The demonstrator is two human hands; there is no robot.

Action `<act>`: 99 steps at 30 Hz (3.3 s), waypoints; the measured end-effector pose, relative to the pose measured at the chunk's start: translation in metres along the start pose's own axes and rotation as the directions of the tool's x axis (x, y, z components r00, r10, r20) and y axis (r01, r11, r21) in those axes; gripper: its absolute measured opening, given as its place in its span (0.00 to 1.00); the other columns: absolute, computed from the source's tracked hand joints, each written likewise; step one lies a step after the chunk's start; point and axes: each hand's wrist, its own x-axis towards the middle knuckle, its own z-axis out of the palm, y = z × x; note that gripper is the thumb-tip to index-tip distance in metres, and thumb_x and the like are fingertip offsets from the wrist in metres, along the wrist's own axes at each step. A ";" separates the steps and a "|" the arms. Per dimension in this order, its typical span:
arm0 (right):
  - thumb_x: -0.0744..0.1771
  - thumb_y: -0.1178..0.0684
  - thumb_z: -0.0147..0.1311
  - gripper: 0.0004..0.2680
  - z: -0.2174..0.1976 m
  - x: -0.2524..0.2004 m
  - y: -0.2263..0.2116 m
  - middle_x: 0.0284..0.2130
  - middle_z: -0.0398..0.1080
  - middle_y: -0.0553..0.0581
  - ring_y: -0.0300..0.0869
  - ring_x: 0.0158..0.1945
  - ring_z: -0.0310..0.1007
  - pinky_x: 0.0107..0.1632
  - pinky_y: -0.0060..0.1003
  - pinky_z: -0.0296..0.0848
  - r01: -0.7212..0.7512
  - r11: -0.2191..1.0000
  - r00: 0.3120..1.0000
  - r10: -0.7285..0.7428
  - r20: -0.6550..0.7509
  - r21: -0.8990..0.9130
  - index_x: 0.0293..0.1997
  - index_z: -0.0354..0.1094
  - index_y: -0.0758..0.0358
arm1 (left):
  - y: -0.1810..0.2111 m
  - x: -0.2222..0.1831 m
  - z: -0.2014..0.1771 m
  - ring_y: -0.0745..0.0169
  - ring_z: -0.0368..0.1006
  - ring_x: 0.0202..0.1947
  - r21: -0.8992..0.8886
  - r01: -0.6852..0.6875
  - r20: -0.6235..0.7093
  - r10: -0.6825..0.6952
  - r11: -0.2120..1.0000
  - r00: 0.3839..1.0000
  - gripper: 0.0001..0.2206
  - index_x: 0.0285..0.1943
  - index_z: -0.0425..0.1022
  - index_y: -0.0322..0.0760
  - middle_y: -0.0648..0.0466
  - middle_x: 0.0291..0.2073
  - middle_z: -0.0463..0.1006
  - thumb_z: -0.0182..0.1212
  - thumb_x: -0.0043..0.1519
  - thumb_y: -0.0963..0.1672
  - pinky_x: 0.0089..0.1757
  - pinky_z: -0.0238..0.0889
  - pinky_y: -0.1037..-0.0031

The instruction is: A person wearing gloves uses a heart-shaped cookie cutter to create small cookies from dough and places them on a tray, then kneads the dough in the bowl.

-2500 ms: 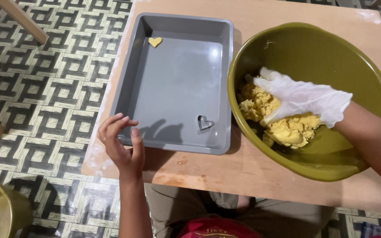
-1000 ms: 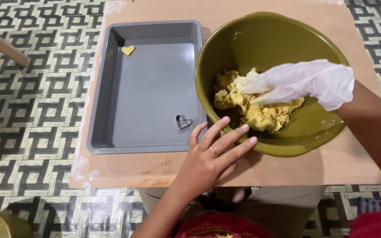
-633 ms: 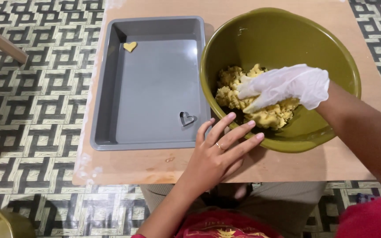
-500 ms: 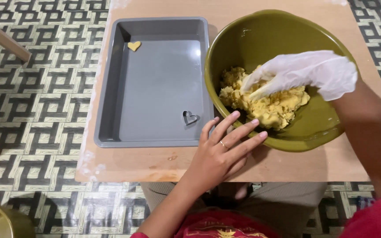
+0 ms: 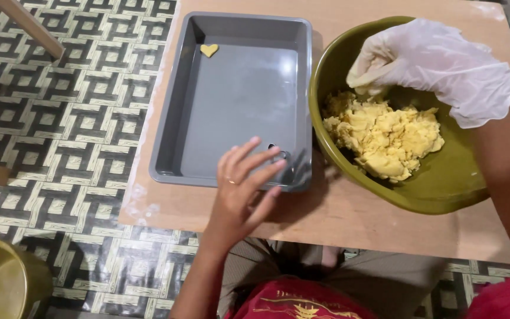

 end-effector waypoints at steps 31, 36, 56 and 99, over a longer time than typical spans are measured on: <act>0.65 0.42 0.56 0.20 0.024 0.038 0.040 0.59 0.74 0.43 0.42 0.61 0.72 0.65 0.41 0.64 0.183 0.972 0.970 -0.155 0.188 -0.145 0.64 0.69 0.45 | -0.065 0.053 0.051 0.38 0.69 0.32 0.385 0.054 0.442 -0.235 0.921 0.865 0.08 0.40 0.71 0.35 0.46 0.33 0.72 0.63 0.53 0.38 0.28 0.64 0.51; 0.65 0.36 0.50 0.20 0.019 0.037 0.043 0.60 0.72 0.46 0.46 0.62 0.71 0.64 0.46 0.65 0.255 0.941 0.958 -0.214 0.192 -0.221 0.65 0.67 0.41 | -0.008 0.061 0.021 0.40 0.71 0.39 0.182 0.106 0.404 -0.173 0.978 0.899 0.11 0.48 0.73 0.34 0.44 0.42 0.74 0.66 0.59 0.40 0.37 0.67 0.55; 0.64 0.46 0.50 0.08 0.027 0.030 0.034 0.33 0.73 0.48 0.46 0.37 0.64 0.41 0.44 0.57 -0.068 0.996 0.998 0.067 0.010 0.061 0.32 0.75 0.51 | 0.056 0.005 0.112 0.50 0.72 0.45 0.385 -0.293 0.312 0.175 0.875 0.934 0.03 0.45 0.73 0.39 0.49 0.43 0.77 0.57 0.66 0.42 0.47 0.60 0.59; 0.68 0.57 0.48 0.04 0.092 0.103 0.057 0.35 0.71 0.57 0.51 0.35 0.67 0.40 0.48 0.69 0.029 0.931 0.988 0.027 0.149 -0.364 0.44 0.67 0.60 | 0.066 0.028 0.070 0.51 0.71 0.58 0.144 -0.235 0.065 0.228 0.961 0.972 0.06 0.52 0.76 0.43 0.56 0.52 0.77 0.59 0.70 0.46 0.50 0.55 0.62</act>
